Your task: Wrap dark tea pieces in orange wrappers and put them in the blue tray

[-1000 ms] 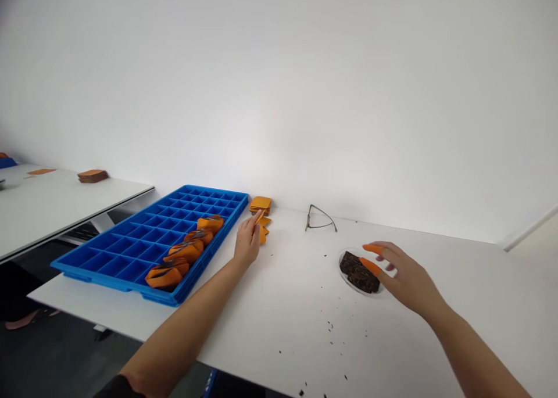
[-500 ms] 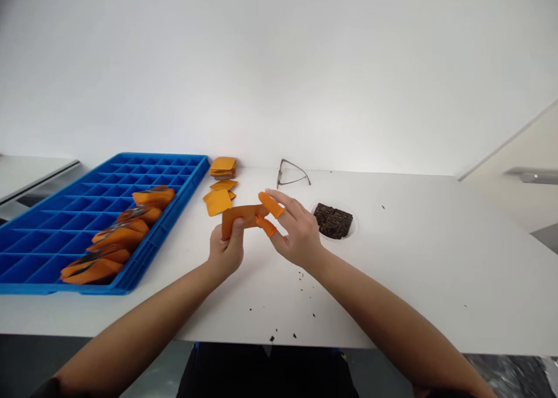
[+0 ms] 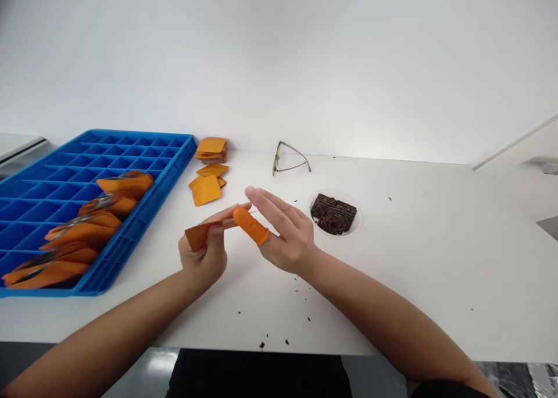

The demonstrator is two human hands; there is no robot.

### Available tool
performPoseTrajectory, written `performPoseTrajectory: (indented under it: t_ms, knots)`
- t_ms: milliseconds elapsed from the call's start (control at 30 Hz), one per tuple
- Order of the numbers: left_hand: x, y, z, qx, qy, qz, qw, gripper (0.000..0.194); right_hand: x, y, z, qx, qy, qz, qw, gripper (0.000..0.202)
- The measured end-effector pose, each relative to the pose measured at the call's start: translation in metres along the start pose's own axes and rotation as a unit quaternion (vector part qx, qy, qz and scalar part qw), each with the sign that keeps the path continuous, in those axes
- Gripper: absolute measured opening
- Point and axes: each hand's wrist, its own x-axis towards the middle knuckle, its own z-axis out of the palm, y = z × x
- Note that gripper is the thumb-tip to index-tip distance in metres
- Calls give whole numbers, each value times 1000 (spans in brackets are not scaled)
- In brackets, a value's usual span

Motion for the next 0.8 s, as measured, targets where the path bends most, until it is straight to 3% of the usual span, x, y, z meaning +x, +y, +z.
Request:
performPoseTrajectory:
  t_ms: [133, 333, 500, 700, 800]
  knots:
    - [-1, 0, 0, 36, 2, 39, 999, 43, -2, -2, 3, 6, -9, -34, 999, 41]
    - [5, 4, -2, 54, -16, 121, 991, 46, 8, -8, 4, 30, 46, -29, 998, 56]
    - [6, -1, 0, 47, -13, 150, 987, 48, 8, -8, 2, 32, 36, -33, 998, 55]
    - [-5, -8, 2, 31, 1, 96, 995, 46, -5, -16, 4, 24, 9, -17, 1000, 67]
    - [-8, -9, 3, 15, -2, 74, 997, 46, -11, -20, 5, 25, -9, -7, 1000, 61]
